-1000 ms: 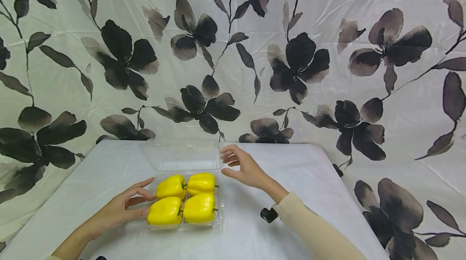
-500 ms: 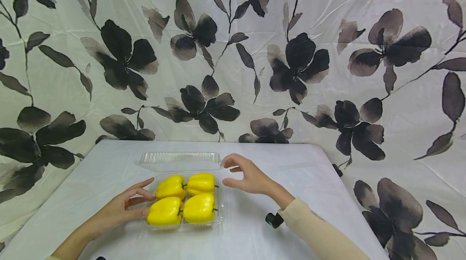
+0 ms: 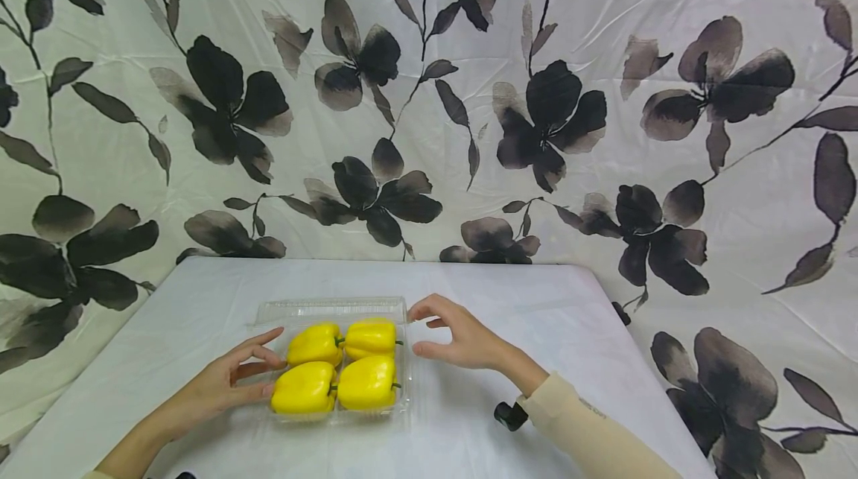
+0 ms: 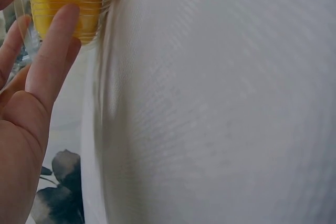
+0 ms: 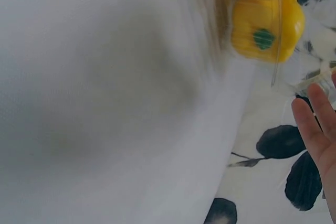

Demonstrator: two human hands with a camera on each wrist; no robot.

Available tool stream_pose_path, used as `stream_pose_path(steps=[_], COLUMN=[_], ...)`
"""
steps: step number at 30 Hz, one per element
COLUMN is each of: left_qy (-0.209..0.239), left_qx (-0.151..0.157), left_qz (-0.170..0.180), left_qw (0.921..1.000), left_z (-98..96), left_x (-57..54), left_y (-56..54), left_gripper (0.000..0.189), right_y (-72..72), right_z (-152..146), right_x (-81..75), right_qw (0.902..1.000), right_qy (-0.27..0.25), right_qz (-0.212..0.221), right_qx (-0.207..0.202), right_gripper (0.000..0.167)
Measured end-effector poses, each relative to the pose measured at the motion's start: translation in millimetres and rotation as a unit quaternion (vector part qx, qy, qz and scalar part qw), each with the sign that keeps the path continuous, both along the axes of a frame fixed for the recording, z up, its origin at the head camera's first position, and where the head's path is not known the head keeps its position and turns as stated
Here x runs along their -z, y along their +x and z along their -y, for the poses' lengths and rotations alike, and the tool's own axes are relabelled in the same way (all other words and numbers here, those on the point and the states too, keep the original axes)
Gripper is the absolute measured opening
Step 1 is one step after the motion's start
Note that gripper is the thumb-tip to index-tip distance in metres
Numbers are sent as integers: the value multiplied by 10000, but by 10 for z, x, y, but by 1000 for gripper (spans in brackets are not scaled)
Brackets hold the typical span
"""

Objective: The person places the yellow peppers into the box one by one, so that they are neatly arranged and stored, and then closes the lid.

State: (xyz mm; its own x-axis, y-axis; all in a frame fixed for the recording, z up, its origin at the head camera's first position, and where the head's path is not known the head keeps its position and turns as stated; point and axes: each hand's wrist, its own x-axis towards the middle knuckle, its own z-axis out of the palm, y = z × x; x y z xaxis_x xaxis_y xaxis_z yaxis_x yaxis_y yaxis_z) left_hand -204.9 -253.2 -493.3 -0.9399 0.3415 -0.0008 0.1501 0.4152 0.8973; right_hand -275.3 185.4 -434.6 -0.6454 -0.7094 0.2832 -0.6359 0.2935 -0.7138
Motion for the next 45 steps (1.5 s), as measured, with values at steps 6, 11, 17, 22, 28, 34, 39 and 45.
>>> stream_pose_path(steps=[6,11,17,22,28,34,39,45], left_qy=[23,52,-115,-276,-296,-200,-42,93], left_qx=[-123,-256,-281,-241,-241,-255,-215,-211], left_qz=[194,403,320,-24,-69,27,90,163], left_qw=[9997,9988,9990,9993,9992,9995,9997,9996], left_z=[11,19,18,16,5,-7,-7,-16], left_x=[12,14,-3,-3,-3,-1,0,-12], left_y=[-10,-10,-7,0,2,-2,13,36], left_gripper=[40,44,44,37,35,39,37,37], right_y=[25,70,129,159,219,266,307,369], right_z=[-19,-46,-68,-77,-49,-24,1,33], right_x=[50,79,111,138,148,178,212,240], right_qw=[10000,9998,9995,9993,9995,9996,9995,9972], right_qy=[55,62,81,197,267,208,162,349], right_qz=[-20,-16,62,129,129,166,239,542], right_qx=[-77,-171,-312,-293,-99,33,131,373], right_gripper=[39,33,25,21,16,13,15,25])
